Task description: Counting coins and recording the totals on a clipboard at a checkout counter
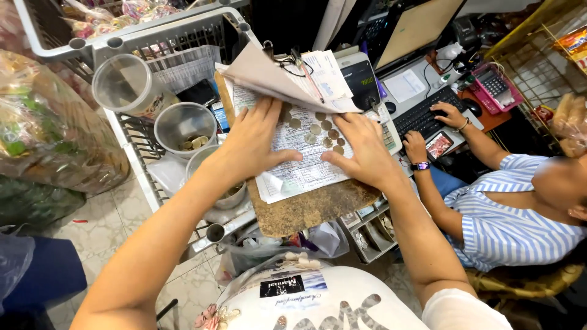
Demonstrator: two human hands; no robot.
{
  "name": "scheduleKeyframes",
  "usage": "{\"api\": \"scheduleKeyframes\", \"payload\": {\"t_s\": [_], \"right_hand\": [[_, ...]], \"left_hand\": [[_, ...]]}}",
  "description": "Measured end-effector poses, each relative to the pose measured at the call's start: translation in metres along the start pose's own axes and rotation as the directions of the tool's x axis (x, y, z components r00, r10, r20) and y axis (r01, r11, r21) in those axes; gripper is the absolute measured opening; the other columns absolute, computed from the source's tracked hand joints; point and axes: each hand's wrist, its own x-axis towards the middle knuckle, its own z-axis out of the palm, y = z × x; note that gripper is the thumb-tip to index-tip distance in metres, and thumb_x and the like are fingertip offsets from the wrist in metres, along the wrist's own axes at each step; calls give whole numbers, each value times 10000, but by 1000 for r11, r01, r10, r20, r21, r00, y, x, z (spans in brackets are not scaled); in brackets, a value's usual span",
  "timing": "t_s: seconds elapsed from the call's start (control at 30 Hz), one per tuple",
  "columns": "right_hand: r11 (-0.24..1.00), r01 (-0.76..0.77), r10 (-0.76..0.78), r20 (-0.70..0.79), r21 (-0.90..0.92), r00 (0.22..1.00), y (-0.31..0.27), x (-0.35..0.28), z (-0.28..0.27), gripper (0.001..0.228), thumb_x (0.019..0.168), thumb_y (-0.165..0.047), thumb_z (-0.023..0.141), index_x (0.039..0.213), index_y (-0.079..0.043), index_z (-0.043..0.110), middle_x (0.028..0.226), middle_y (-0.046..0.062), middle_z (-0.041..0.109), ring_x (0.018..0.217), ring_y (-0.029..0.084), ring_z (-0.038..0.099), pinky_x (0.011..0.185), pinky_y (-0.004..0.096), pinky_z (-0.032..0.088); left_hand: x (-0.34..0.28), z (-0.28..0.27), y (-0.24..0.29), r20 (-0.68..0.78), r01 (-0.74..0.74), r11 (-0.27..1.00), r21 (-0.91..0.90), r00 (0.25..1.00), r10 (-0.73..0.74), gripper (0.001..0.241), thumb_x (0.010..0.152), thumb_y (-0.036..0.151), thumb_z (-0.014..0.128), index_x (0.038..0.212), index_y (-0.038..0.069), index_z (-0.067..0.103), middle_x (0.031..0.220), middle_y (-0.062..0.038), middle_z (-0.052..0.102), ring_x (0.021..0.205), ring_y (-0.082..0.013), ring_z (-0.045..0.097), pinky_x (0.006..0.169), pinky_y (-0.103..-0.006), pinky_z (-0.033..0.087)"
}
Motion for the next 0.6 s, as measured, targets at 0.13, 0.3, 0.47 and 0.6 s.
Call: {"api": "scheduleKeyframes", "payload": {"t_s": [0.13,0.3,0.47,0.6], "right_hand": [[1000,-18,14,209,18,978,-25,7,-12,1065,895,-821,471,1522,37,388,1552,322,381,1484,441,308,1200,643,52],[999,-49,50,318,-9,947,-33,20,-14,1232,825,-912,440,1576,49,261,1625,335,242,1541,426,182,1222,619,4],[1000,20,-14,327,-16,945,-28,26,-6,1164,874,-842,485,1578,57,259,1616,351,243,1529,467,198,1231,613,116],[992,122,-107,316,-29,943,-19,22,9,1130,890,-832,466,1590,28,250,1627,326,230,1532,461,184,1235,597,117]], "left_hand": [[24,-17,-1,60,18,984,-178,998,-8,1320,728,854,691,1559,-85,278,1557,-336,376,1437,-483,405,1127,-703,301],[49,2,-19,86,-13,986,-166,996,28,1373,660,849,757,1550,-89,294,1601,-336,304,1428,-519,405,1163,-706,262],[58,23,-22,-10,-127,989,-78,992,127,1215,760,928,577,1490,-34,440,1409,-267,516,1325,-461,533,1135,-621,369],[46,35,-17,12,-156,985,73,988,155,1044,892,898,366,1440,23,524,1358,-210,590,1302,-384,565,1123,-572,370]]}}
